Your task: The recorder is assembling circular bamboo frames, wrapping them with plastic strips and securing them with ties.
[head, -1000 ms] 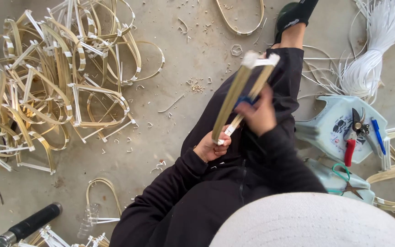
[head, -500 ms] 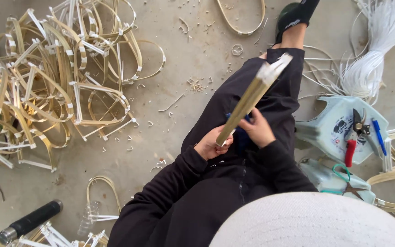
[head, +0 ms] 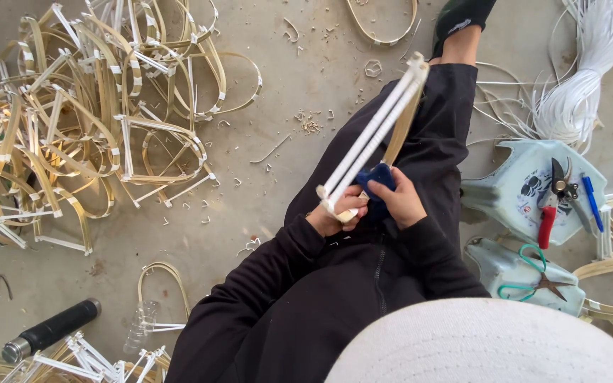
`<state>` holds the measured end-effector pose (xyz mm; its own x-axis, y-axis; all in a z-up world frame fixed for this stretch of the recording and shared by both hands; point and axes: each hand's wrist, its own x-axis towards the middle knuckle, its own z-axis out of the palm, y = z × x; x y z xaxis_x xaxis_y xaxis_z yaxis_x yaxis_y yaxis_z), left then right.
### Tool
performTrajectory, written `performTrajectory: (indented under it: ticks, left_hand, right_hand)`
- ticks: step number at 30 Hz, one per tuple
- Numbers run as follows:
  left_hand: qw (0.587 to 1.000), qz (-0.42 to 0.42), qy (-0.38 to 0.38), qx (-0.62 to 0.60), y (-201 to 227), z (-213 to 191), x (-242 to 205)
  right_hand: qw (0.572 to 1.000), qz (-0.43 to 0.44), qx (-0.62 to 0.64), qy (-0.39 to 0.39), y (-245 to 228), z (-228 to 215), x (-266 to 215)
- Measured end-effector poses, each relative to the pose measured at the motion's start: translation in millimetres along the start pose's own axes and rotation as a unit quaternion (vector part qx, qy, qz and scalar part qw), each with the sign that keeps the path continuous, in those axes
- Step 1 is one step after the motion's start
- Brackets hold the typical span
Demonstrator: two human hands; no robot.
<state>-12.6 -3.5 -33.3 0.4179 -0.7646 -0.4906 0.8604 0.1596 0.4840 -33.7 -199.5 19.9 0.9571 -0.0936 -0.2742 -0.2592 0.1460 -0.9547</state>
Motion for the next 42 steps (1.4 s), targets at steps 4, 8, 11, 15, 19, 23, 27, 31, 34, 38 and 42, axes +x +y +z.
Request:
performTrajectory:
  ticks: [4,8,11,15,19,23,27,31,34,38,42]
  left_hand:
    - [0.999,-0.008,0.031,-0.024,2.4,3.3,-3.0]
    - [0.998,-0.01,0.048,0.049,24.8,34.4,-16.2]
    - [0.995,-0.033,0.099,0.011,20.3,30.0,-7.0]
    - [0.998,0.012,0.045,0.032,18.5,20.6,-6.1]
    - [0.998,-0.027,0.007,0.049,24.3,16.3,-17.4]
    - [0.998,-0.02,0.061,0.013,27.3,33.5,-14.1]
    - [0.998,0.028,0.034,0.051,7.3,13.1,-2.5]
    - [0.997,0.017,0.054,0.057,9.8,11.9,-0.8]
    - [0.996,0.009,0.067,0.063,8.7,16.4,-3.1]
    - [0.998,0.054,0.017,0.015,5.6,6.6,4.7]
    - [0.994,0.093,0.019,0.059,46.1,46.5,-19.3]
  right_hand:
    - [0.99,0.103,-0.059,0.077,6.7,3.6,-2.2]
    - [0.981,-0.002,-0.17,0.093,38.7,-5.3,0.2]
    - [0.999,0.05,0.007,0.016,37.4,-5.2,-2.1]
    - [0.976,0.033,-0.19,0.1,5.1,-1.4,1.9]
    - [0.986,0.02,-0.111,0.122,15.1,-12.3,10.2]
    - [0.988,0.141,0.063,-0.014,23.1,-10.5,2.5]
    - [0.994,0.102,0.028,-0.007,42.0,-7.0,1.0]
    - [0.991,0.046,-0.091,0.088,50.7,0.3,6.3]
    - [0.996,0.024,-0.068,0.047,46.2,1.6,3.4]
    - [0.958,0.048,-0.25,0.135,-22.1,14.3,-1.3]
    - [0.979,-0.03,-0.155,0.127,13.0,-79.4,-8.6]
